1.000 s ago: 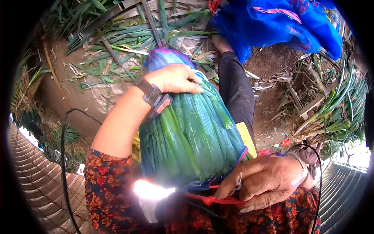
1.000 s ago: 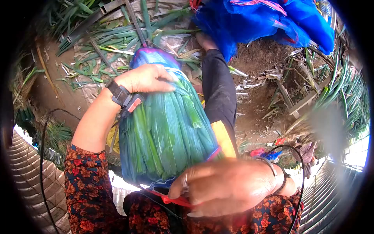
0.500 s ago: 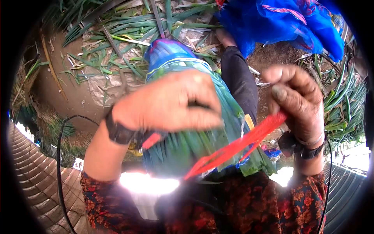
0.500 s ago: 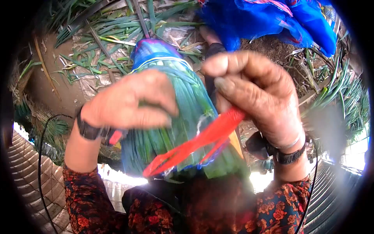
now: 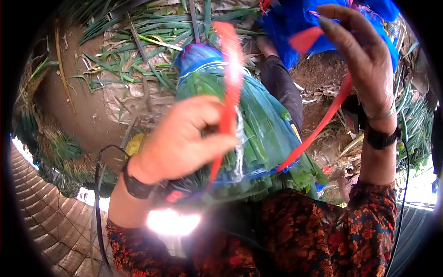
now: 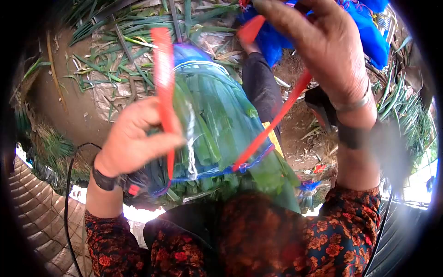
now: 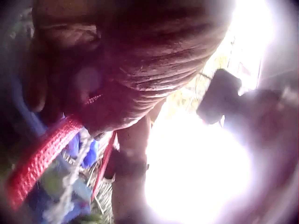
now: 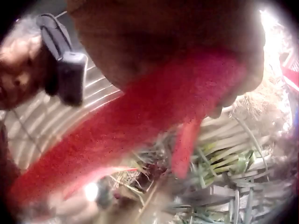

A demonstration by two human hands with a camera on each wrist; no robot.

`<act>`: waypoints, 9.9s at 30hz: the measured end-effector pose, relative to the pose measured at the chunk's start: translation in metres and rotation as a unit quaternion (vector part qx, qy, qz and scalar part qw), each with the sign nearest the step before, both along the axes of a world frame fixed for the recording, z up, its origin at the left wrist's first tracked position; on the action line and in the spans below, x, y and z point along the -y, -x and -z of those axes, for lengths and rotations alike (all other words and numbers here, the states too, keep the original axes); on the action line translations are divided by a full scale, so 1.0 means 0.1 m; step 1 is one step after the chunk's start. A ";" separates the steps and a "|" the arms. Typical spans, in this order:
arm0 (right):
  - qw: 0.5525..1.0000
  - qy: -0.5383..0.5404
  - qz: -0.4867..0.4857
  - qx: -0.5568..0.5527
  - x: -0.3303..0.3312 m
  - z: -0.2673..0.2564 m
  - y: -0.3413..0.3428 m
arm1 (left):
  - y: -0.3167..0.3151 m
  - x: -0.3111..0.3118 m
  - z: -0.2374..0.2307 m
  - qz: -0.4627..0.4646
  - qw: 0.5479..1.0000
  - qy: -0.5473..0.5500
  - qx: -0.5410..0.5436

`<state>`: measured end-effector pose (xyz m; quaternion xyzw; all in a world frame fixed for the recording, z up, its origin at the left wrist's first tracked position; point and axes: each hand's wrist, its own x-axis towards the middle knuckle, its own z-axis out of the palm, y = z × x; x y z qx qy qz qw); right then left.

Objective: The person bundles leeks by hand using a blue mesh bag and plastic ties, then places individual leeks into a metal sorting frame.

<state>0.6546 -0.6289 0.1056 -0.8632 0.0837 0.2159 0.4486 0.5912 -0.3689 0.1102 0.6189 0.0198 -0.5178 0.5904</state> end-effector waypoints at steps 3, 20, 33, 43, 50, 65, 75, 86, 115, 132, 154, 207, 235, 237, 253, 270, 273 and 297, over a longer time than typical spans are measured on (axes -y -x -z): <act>0.973 0.041 -0.201 0.105 0.19 0.02 0.20 | -0.02 -0.28 -0.14 -0.119 0.985 -0.092 -0.089; 0.924 -0.187 -0.267 -0.198 -0.33 -0.58 0.77 | 0.38 -0.22 -0.46 0.038 0.985 -0.072 0.150; 0.816 -0.305 -0.255 -0.420 -0.42 1.33 0.62 | 0.37 -0.55 0.98 -0.024 0.980 -0.060 -0.188; 0.876 -0.125 -0.259 -0.388 -0.69 2.41 0.77 | 0.47 -0.32 2.18 0.183 0.930 -0.213 0.236; 0.901 -0.094 -0.293 -0.307 -0.61 2.24 0.39 | 0.22 -0.14 1.89 0.149 0.982 -0.109 0.049; 0.925 -0.135 -0.352 -0.043 -0.70 1.31 0.20 | 0.11 -0.13 1.84 0.177 0.959 -0.122 0.185; 0.870 -0.088 -0.475 -0.095 -0.80 1.26 0.57 | -0.22 -0.05 1.60 0.105 0.903 -0.163 0.384; 0.815 -0.060 -0.552 -0.164 -0.76 1.52 0.62 | 0.10 -0.28 1.74 0.205 0.968 -0.095 0.113; 0.746 0.108 -0.628 -0.196 -1.15 2.56 1.00 | 0.24 -0.17 2.37 0.104 0.946 -0.195 0.236; 0.828 0.017 -0.447 -0.340 -0.74 1.59 0.58 | 0.19 -0.29 1.91 0.044 0.981 -0.106 0.153; 0.818 0.072 -0.474 -0.316 -0.82 1.73 0.61 | 0.35 -0.32 2.04 0.001 1.000 -0.004 0.003; 0.822 0.002 -0.500 -0.274 -0.62 1.58 0.75 | 0.00 -0.11 2.00 0.020 0.992 0.035 -0.123; 0.757 0.107 -0.607 -0.216 -1.14 2.22 0.70 | 0.03 0.01 2.55 0.262 0.933 -0.221 0.108; 0.752 0.104 -0.622 -0.194 -1.15 2.24 0.71 | 0.04 0.00 2.56 0.255 0.934 -0.228 0.104; 0.972 -0.130 -0.195 -0.015 0.68 1.50 -0.60 | 0.14 -0.42 1.99 0.186 0.961 -0.108 0.174; 0.958 -0.131 -0.228 -0.115 -0.29 0.88 1.63 | 0.52 -0.84 0.20 0.106 0.985 -0.136 -0.026; 0.927 -0.252 -0.215 -0.176 -0.36 0.41 1.56 | 0.75 -0.95 -0.14 0.004 0.971 -0.214 -0.107; 0.924 -0.169 -0.222 -0.261 0.09 -0.79 1.44 | 1.33 -0.82 -1.77 -0.082 0.969 -0.220 0.081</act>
